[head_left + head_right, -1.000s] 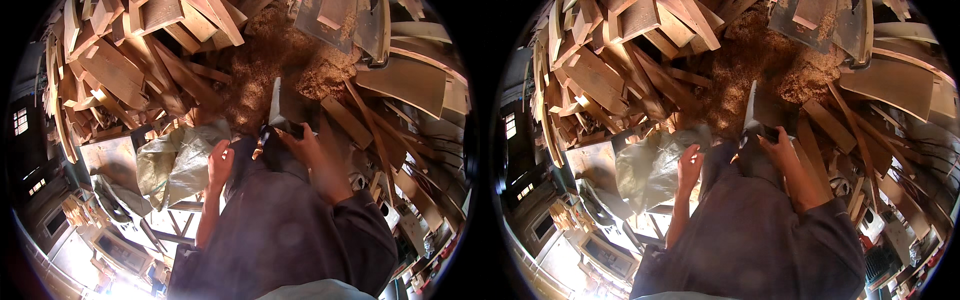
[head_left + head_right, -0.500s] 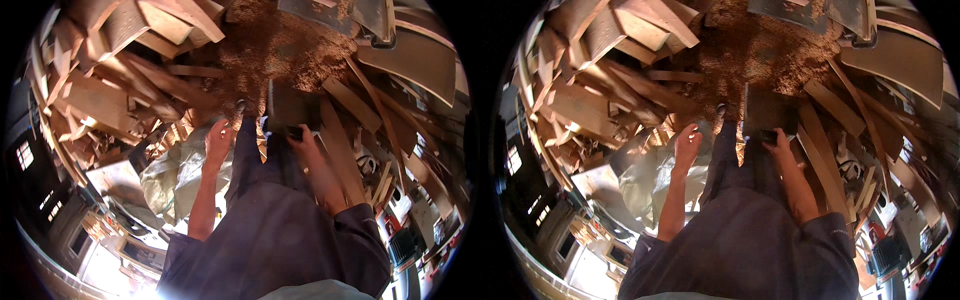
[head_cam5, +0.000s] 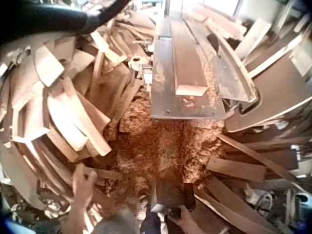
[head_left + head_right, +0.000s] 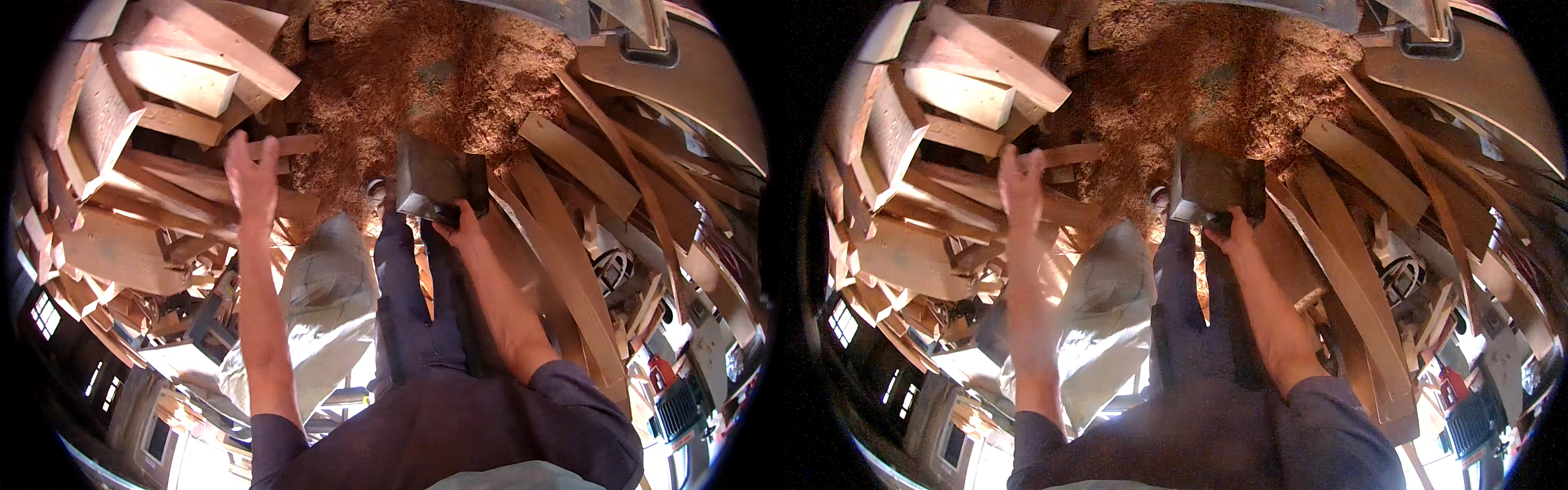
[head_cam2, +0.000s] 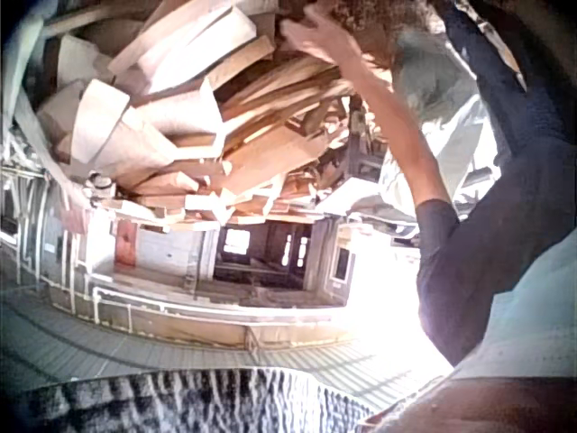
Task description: The person scoops wood shavings into a bag by hand and with a small pan, then pushes remaining shavings into a pile.
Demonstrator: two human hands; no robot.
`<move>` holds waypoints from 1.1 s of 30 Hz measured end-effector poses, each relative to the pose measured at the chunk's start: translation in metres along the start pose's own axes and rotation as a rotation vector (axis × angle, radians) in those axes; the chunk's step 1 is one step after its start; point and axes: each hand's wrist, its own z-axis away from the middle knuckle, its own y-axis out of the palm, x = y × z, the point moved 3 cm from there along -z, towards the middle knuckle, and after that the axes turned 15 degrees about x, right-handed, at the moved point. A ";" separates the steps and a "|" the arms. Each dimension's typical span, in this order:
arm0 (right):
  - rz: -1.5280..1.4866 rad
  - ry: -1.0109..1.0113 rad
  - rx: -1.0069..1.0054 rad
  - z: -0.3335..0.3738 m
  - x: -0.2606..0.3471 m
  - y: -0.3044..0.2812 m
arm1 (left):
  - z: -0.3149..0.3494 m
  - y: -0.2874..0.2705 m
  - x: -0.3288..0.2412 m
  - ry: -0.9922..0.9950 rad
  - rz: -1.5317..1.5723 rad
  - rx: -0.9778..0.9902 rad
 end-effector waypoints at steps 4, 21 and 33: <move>0.025 -0.026 0.016 -0.069 0.030 -0.020 | -0.094 -0.004 -0.011 0.058 -0.361 -0.127; -0.305 -0.410 0.219 -0.346 0.015 0.010 | -0.272 -0.004 0.079 0.032 0.056 -0.351; -0.442 -0.332 0.134 -0.400 0.062 0.042 | -0.276 -0.001 0.081 0.244 0.269 -0.316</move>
